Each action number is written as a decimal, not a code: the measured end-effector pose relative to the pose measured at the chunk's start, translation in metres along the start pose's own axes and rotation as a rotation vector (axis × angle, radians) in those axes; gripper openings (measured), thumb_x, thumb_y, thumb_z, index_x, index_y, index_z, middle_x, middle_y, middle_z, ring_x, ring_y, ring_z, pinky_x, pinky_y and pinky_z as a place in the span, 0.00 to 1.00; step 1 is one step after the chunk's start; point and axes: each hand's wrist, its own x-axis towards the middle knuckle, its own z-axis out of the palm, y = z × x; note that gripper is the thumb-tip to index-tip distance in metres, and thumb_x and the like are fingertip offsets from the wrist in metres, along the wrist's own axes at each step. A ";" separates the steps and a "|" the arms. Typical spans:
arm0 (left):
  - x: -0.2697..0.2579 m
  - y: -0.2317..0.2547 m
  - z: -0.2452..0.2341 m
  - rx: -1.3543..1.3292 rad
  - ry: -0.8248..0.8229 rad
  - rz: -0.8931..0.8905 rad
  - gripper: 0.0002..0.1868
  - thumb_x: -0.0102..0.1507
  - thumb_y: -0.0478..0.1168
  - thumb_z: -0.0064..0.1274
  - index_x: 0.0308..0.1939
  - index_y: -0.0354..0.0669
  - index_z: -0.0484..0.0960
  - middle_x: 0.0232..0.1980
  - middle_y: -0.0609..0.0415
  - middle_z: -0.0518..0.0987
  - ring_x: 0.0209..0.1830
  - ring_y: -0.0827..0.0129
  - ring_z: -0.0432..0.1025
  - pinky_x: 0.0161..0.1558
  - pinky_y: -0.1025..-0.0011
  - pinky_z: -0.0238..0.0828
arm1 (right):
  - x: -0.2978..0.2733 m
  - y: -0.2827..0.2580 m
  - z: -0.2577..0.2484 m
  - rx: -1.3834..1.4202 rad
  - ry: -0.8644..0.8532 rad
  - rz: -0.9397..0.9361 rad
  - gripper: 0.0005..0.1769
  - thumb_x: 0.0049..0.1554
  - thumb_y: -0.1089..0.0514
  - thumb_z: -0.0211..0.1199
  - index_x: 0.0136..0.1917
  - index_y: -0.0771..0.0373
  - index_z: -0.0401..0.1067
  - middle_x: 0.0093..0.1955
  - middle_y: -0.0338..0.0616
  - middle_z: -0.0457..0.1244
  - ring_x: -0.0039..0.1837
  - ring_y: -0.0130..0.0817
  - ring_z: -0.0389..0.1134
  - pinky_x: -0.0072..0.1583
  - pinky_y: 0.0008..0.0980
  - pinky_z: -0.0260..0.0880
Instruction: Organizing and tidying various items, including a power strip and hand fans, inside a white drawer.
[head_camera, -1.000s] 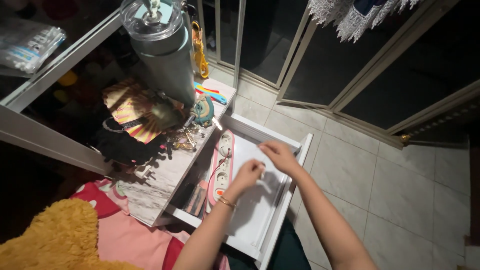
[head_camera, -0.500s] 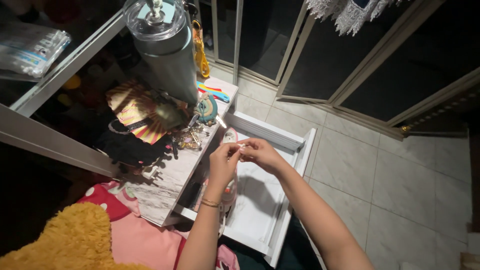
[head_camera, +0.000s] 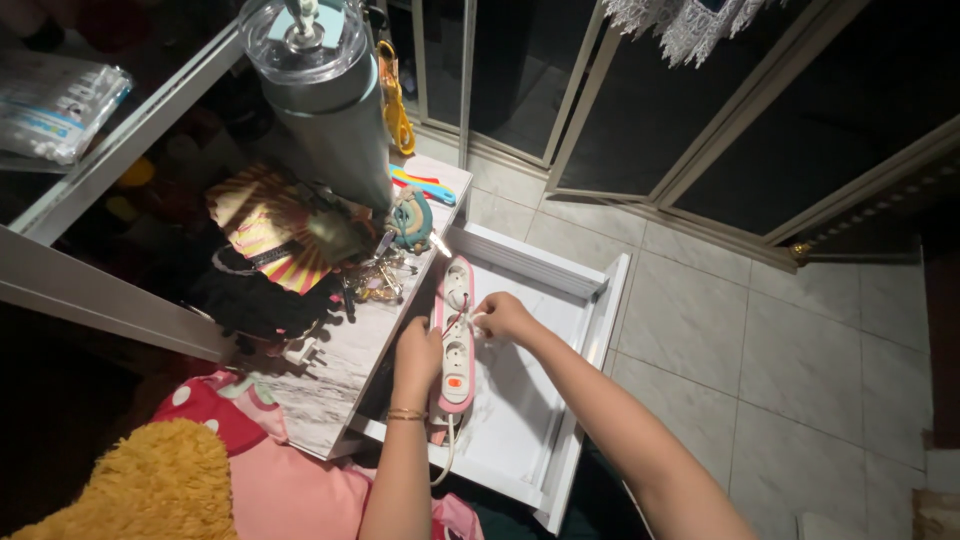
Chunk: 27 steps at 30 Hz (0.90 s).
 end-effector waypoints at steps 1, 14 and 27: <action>0.008 -0.020 0.011 -0.069 -0.019 -0.024 0.15 0.63 0.40 0.54 0.47 0.31 0.81 0.43 0.34 0.82 0.46 0.44 0.78 0.49 0.57 0.74 | 0.002 0.005 0.006 0.018 -0.015 -0.015 0.09 0.52 0.68 0.65 0.47 0.70 0.76 0.36 0.46 0.69 0.35 0.30 0.72 0.38 0.31 0.74; 0.003 -0.008 0.017 -0.138 -0.168 -0.168 0.15 0.60 0.40 0.54 0.48 0.36 0.82 0.45 0.41 0.83 0.40 0.49 0.82 0.43 0.57 0.79 | -0.034 -0.001 -0.004 -0.763 -0.263 -0.336 0.11 0.50 0.59 0.67 0.43 0.69 0.80 0.42 0.56 0.70 0.43 0.47 0.72 0.49 0.40 0.72; -0.023 0.017 0.091 -0.171 -0.229 -0.009 0.18 0.57 0.27 0.45 0.51 0.36 0.78 0.44 0.37 0.84 0.46 0.50 0.81 0.50 0.62 0.75 | -0.069 -0.052 -0.118 -0.177 -0.001 -0.164 0.09 0.56 0.61 0.65 0.50 0.65 0.77 0.38 0.40 0.69 0.40 0.25 0.69 0.43 0.30 0.71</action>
